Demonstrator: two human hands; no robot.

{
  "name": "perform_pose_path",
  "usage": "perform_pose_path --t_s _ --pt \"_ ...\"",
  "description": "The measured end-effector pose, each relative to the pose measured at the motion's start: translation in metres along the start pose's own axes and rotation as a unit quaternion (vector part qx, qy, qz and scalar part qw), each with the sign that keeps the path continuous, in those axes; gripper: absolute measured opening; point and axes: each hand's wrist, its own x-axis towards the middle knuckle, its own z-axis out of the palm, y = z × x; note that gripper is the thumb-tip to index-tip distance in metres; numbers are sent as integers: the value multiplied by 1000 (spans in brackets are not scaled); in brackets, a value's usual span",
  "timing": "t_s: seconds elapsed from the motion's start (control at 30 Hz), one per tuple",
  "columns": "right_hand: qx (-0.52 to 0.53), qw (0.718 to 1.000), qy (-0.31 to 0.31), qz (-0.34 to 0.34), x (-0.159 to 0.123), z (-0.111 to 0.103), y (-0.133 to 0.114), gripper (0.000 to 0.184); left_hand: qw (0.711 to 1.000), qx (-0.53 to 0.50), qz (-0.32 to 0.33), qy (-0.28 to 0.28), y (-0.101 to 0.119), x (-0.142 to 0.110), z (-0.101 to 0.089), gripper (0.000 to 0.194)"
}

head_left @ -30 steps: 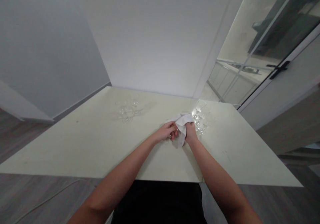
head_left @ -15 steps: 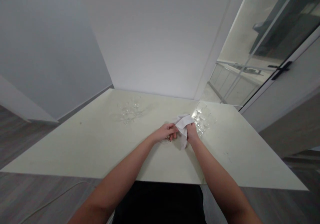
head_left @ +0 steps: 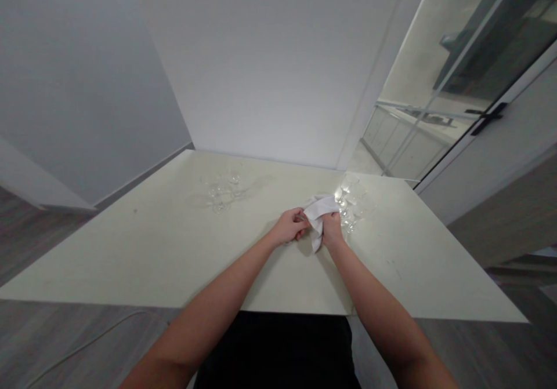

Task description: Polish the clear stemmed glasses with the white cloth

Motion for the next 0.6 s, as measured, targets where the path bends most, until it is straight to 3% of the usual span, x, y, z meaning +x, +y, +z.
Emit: perform_pose_path --t_s 0.1,0.2,0.33,0.4,0.47,0.53,0.6 --pt "25 998 -51 19 -2 -1 -3 15 971 -195 -101 -99 -1 1 1 24" --pt "42 997 -61 26 -2 -1 -5 14 968 -198 -104 -114 -1 1 2 27" --pt "36 999 15 17 -3 5 -4 21 1000 15 14 -1 0 2 6 31" --pt "26 999 44 4 -3 8 -3 24 985 139 66 81 -1 2 9 32" --pt "17 999 47 0 -3 8 -3 23 977 171 73 107 -3 3 13 28" --pt "20 999 21 12 -1 5 -3 20 995 69 37 57 -3 3 15 21" --pt "22 999 -25 30 1 0 -5 15 994 -99 -33 -38 -2 2 14 21"
